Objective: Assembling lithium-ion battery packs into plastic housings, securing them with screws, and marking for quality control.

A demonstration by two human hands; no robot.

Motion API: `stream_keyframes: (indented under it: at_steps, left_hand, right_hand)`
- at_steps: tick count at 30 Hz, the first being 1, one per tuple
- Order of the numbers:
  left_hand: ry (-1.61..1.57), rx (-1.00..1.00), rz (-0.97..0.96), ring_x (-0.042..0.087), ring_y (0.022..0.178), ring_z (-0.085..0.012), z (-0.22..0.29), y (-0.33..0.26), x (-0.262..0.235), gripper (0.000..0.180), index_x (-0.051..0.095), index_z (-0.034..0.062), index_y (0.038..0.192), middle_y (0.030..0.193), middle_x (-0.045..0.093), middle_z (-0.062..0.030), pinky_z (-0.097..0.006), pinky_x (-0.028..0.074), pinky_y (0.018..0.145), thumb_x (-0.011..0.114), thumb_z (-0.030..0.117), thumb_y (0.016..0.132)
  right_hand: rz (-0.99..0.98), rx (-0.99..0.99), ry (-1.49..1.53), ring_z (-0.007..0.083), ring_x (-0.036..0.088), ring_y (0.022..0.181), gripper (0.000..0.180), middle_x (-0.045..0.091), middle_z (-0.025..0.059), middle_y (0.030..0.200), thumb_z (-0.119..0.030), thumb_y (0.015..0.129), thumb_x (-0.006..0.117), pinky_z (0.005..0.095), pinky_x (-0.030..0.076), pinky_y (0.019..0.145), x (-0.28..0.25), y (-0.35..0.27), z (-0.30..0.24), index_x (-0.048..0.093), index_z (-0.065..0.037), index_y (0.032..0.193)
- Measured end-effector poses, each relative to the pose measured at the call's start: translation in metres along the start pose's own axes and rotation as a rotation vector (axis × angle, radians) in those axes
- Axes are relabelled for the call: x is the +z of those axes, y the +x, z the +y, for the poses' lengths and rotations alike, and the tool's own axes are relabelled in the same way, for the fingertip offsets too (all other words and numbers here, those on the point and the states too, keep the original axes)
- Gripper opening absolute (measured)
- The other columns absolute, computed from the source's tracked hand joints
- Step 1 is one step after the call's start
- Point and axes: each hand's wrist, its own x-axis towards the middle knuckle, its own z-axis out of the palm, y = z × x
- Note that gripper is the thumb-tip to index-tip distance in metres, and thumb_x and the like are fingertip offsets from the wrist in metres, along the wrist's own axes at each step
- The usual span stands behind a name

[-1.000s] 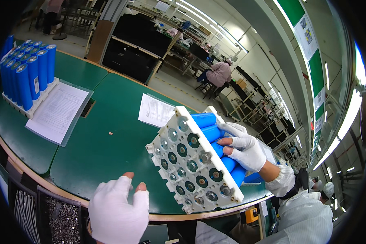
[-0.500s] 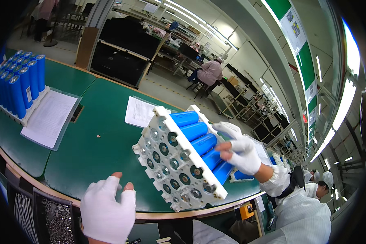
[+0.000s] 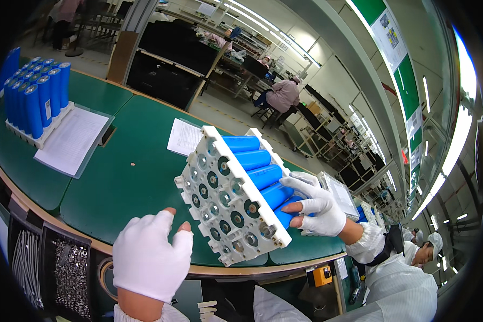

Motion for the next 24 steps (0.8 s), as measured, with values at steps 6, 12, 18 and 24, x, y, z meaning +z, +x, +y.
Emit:
stream_keyframes:
  at_steps: [6,12,18,24]
  left_hand:
    - [0.043,0.002,-0.009,0.064,0.079,-0.0314,-0.001,-0.002,-0.001,0.031,0.071,0.0002,0.101,0.076,0.067,-0.0130,-0.044,0.051,0.073,0.066,0.025,0.083]
    - [0.062,0.030,0.002,0.064,0.078,-0.0317,-0.001,-0.004,0.003,0.030,0.071,0.0011,0.099,0.076,0.067,-0.0134,-0.044,0.051,0.072,0.065,0.026,0.084]
    - [0.082,0.060,-0.076,0.065,0.081,-0.0335,0.012,-0.003,0.004,0.032,0.069,-0.0002,0.105,0.078,0.067,-0.0147,-0.044,0.052,0.073,0.063,0.024,0.085]
    - [0.010,0.186,-0.400,0.057,0.104,-0.0500,0.044,-0.018,0.032,0.088,0.027,-0.0154,0.141,0.134,0.041,-0.0336,-0.049,0.048,0.093,0.065,0.042,0.086]
  right_hand:
    - [0.037,-0.053,-0.020,0.0364,0.040,0.134,0.035,0.054,0.0108,0.141,-0.029,0.072,0.084,0.0456,0.033,0.111,0.004,-0.002,0.000,0.077,-0.014,0.103]
    - [0.065,-0.079,-0.052,0.0371,0.042,0.132,0.034,0.055,0.0116,0.140,-0.027,0.072,0.085,0.0464,0.034,0.110,0.007,-0.004,0.001,0.077,-0.015,0.103]
    - [0.109,-0.155,-0.087,0.0386,0.043,0.131,0.035,0.054,0.0136,0.141,-0.027,0.080,0.079,0.0470,0.035,0.109,0.006,-0.006,-0.004,0.073,-0.015,0.112]
    - [0.491,0.469,0.170,0.0262,0.058,0.112,0.046,0.058,0.0196,0.122,-0.033,0.100,0.056,0.0353,0.044,0.098,0.029,-0.046,0.009,0.055,0.002,0.128]
